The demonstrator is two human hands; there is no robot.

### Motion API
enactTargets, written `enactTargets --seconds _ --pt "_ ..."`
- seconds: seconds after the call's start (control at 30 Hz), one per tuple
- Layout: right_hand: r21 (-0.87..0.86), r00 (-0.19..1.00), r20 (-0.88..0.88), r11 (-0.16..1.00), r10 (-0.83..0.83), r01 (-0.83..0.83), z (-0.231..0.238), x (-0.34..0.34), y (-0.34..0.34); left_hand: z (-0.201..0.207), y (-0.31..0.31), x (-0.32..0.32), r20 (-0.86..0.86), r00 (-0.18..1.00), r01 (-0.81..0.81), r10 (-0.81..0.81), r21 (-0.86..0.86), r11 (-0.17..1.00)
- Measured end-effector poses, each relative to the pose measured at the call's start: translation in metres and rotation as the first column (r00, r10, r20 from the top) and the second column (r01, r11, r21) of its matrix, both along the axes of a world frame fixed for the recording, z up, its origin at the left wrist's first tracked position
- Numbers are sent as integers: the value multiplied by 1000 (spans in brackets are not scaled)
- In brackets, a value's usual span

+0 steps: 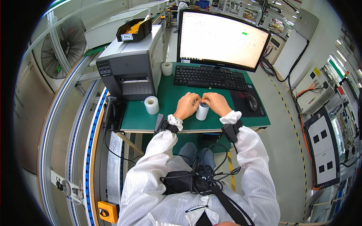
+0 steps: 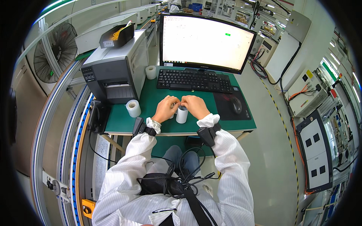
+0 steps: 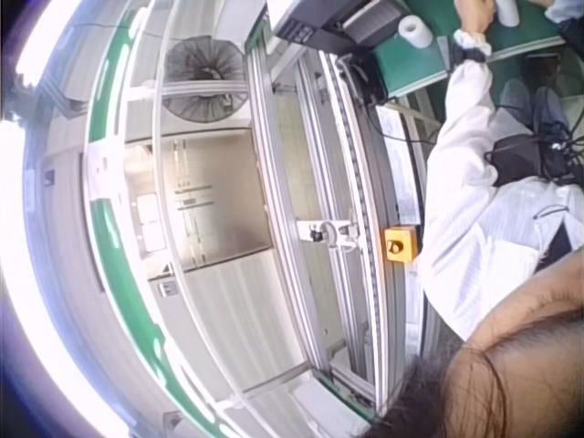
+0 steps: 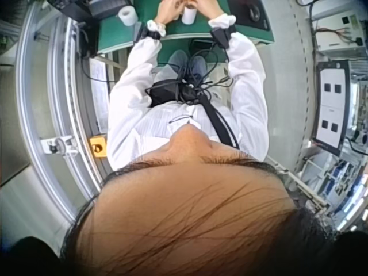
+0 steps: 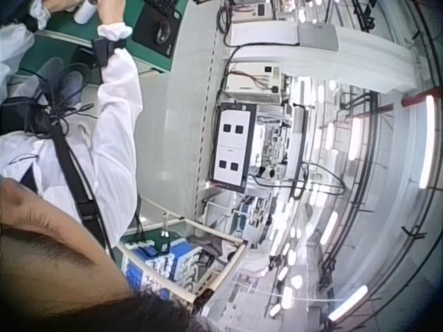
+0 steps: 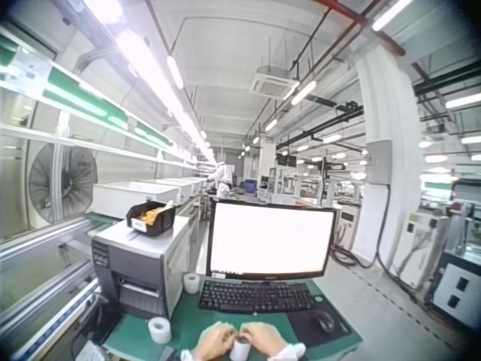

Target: The person operates a computer using a mouse and keyboard, then picks up a roll of labels and a small white cylinder. They wrap a label around the cylinder and place it back on the desk before returning to the computer.

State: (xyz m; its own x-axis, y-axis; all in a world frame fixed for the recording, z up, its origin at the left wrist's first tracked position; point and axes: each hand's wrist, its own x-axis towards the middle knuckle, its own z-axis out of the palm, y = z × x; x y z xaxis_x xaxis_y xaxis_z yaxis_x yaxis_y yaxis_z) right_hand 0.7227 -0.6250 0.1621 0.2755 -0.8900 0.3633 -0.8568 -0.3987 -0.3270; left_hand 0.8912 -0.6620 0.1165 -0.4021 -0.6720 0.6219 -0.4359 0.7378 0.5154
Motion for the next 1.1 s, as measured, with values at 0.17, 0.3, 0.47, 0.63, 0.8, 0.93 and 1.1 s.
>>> enactTargets --seconds 0.17,0.3,0.47,0.63,0.8,0.93,1.1 --pt "-63 999 -11 997 37 -38 -2 -1 0 1 2 -1 -35 999 -14 14 24 1000" --pt "-88 998 -39 994 55 -59 -1 -2 -1 2 2 -1 -62 998 -7 9 30 1000" --pt "-88 995 -66 993 71 -77 0 -3 -3 1 1 -1 -69 998 -4 8 55 998" --pt "-102 993 -42 988 113 -116 0 0 -1 0 -2 1 -56 998 -37 40 61 997" --pt "84 999 50 996 20 -24 8 -2 1 4 -3 2 -1 1000 -28 28 130 991" --pt "169 989 137 985 -61 37 6 -3 4 6 -9 3 23 1000 4 -8 171 985" --pt "242 997 75 970 -2 -16 -1 2 20 3 -21 5 -56 998 50 -37 253 966"
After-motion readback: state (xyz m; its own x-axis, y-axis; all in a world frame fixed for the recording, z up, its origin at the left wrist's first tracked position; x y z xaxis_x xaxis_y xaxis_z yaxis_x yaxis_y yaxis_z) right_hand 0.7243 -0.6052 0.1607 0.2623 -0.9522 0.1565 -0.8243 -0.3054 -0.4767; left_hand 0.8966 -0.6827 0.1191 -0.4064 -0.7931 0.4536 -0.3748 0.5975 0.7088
